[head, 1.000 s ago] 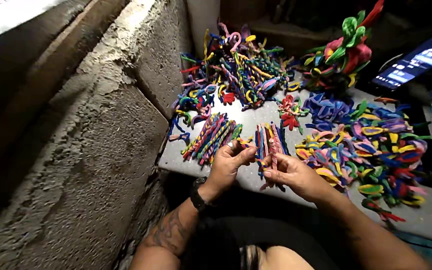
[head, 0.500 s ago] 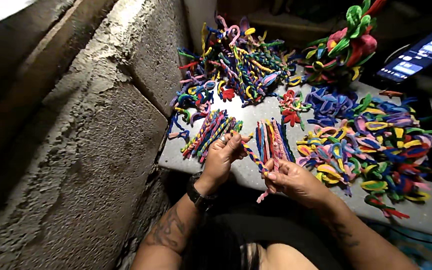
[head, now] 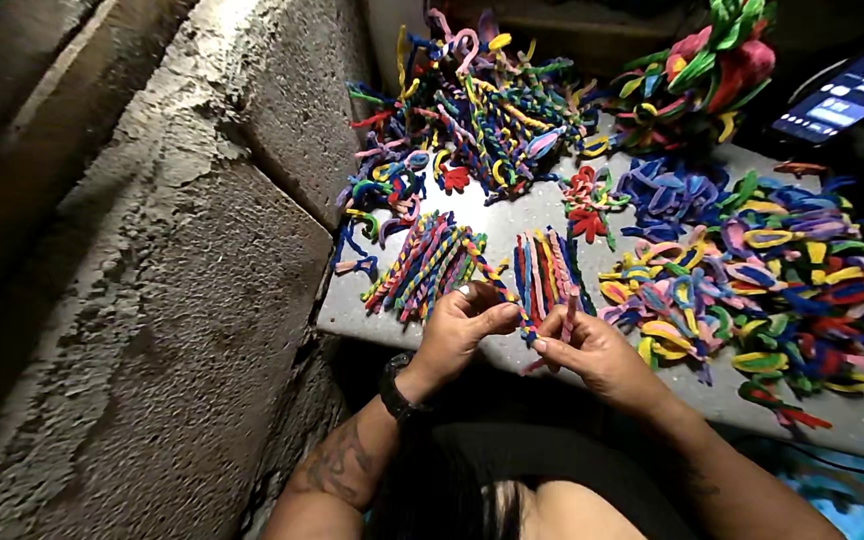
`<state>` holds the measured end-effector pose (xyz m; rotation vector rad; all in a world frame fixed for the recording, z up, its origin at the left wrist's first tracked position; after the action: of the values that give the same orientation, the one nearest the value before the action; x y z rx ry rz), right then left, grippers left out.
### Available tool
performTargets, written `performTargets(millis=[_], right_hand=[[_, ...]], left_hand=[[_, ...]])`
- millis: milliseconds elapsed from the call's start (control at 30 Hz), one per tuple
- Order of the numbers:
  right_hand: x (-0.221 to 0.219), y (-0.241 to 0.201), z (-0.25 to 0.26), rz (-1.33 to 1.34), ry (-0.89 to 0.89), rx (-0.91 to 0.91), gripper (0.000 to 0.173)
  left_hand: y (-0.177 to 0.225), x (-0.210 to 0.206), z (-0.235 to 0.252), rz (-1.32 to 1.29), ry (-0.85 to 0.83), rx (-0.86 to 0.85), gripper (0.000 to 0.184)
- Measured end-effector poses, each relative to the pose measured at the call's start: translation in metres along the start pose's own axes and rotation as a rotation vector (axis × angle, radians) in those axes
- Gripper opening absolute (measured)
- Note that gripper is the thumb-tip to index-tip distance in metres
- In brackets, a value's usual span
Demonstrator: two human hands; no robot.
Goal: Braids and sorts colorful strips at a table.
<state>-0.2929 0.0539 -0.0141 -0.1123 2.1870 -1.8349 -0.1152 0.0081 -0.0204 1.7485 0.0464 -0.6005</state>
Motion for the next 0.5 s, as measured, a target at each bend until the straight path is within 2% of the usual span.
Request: performTargets(millis=[67,167,333,400,500], right_hand=[[-0.002,0.0,0.001,-0.043,-0.015,0.003,0.005],[-0.001,-0.001,0.005,-0.054,-0.032,0.056,0.016],[0.007,-0.016,0.023,0.014,0.006,0.159,0.015],[0.007,-0.023,0.038,0.001,0.041,0.135,0.026],[-0.003,-0.03,0.065,-0.009,0.011,0.045,0.027]], left_hand=[[0.0,0.003,0.0,-0.004,0.015,-0.021,0.014],[0.008,0.015,-0.001,0.013,0.024,-0.102,0.016],[0.028,0.048,-0.011,0.066,0.093,-0.209,0.015],[0.034,0.059,-0.017,0.066,0.121,-0.239,0.017],[0.041,0.067,-0.026,0.084,0.183,-0.252,0.019]])
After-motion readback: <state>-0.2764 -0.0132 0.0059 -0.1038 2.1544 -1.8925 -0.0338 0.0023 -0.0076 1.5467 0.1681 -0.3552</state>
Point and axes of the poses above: each hand's wrist, its own z-axis towards the middle knuckle, its own x-axis out of the back of the hand, y = z × x, the point moved 3 cm from there along z, towards the middle knuckle, and after that the axes turned 3 degrees about z, right-handed, at the moved point
